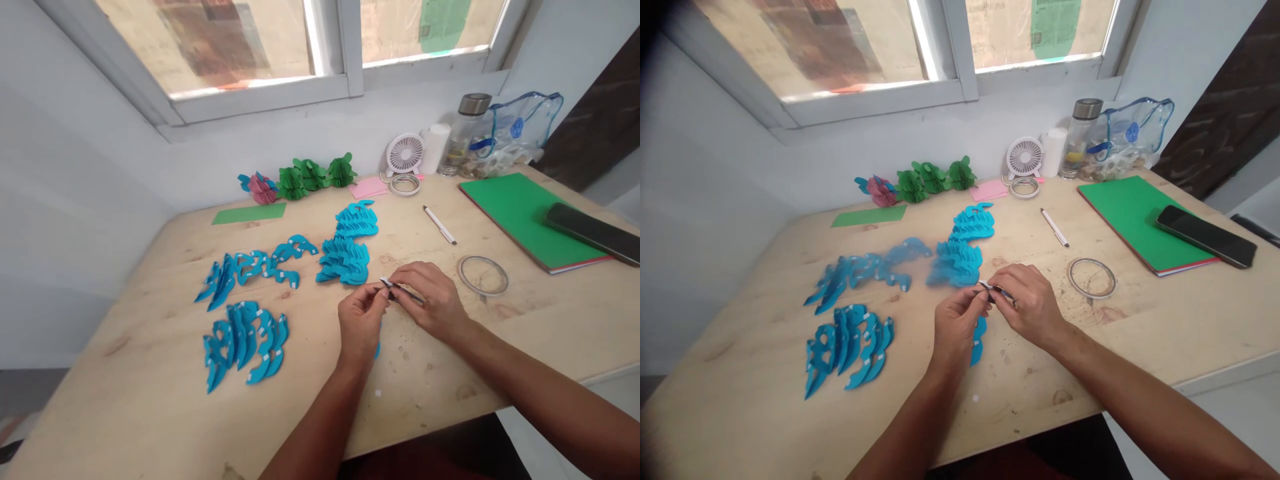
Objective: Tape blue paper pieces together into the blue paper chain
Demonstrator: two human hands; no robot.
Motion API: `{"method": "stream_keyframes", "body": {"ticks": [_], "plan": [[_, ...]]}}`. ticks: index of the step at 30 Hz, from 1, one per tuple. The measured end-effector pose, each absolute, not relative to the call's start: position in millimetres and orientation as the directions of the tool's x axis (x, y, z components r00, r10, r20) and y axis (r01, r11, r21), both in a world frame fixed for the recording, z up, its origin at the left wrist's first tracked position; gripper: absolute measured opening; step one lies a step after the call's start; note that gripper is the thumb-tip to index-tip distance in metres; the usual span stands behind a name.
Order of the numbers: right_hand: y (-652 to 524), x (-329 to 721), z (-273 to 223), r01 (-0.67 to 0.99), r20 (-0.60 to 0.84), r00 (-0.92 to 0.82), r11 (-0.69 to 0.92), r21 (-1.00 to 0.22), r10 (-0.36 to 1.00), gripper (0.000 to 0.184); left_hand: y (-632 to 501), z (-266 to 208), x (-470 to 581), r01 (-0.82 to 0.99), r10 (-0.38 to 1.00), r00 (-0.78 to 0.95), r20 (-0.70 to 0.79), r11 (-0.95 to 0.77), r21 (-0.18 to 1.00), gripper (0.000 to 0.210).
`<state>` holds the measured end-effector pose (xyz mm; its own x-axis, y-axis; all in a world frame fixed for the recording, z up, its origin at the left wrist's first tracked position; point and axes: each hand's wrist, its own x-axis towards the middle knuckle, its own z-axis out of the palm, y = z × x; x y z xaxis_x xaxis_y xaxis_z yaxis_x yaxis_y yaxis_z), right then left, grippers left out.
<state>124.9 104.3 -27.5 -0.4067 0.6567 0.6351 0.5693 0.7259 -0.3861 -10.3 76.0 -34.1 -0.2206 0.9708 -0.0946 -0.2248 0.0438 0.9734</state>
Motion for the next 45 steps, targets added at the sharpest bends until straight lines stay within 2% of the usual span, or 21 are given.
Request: {"method": "stream_keyframes", "body": {"ticks": [18,27,31,37,41,45], "plan": [[105.7,126.4,-27.0,0.562,0.624,-0.449,0.745,-0.359,0.64,0.005,76.4,-34.9,-11.0,-0.194,0.968,-0.232,-0.098,0.053,0.98,0.009],[106.8,127.6,-29.8,0.527,0.586,-0.393,0.696,-0.488,0.709,0.006,75.6,-29.0,-10.5,-0.269,0.955,-0.232,-0.184,0.119,0.956,0.008],[106.4,127.0,-24.5,0.482,0.475,-0.319,0.572,-0.664,0.82,0.007,76.7,-31.9,-10.4,-0.303,0.954,-0.217,-0.204,0.133,0.944,0.009],[109.1,127.2,-20.8,0.327,0.159,-0.203,0.219,-0.919,0.966,0.012,77.6,-34.5,-10.2,-0.334,0.952,-0.209,-0.224,0.146,0.931,0.01],[111.1,127.7,-21.2,0.139,-0.015,-0.205,0.014,-0.99,0.979,0.021,77.5,-33.5,-10.1,-0.334,0.949,-0.213,-0.231,0.152,0.93,0.01],[113.1,128.1,-22.0,0.039,-0.062,-0.202,-0.055,-0.998,0.977,0.023,77.0,-32.8,-10.2,-0.33,0.947,-0.214,-0.239,0.16,0.93,0.01]]}}
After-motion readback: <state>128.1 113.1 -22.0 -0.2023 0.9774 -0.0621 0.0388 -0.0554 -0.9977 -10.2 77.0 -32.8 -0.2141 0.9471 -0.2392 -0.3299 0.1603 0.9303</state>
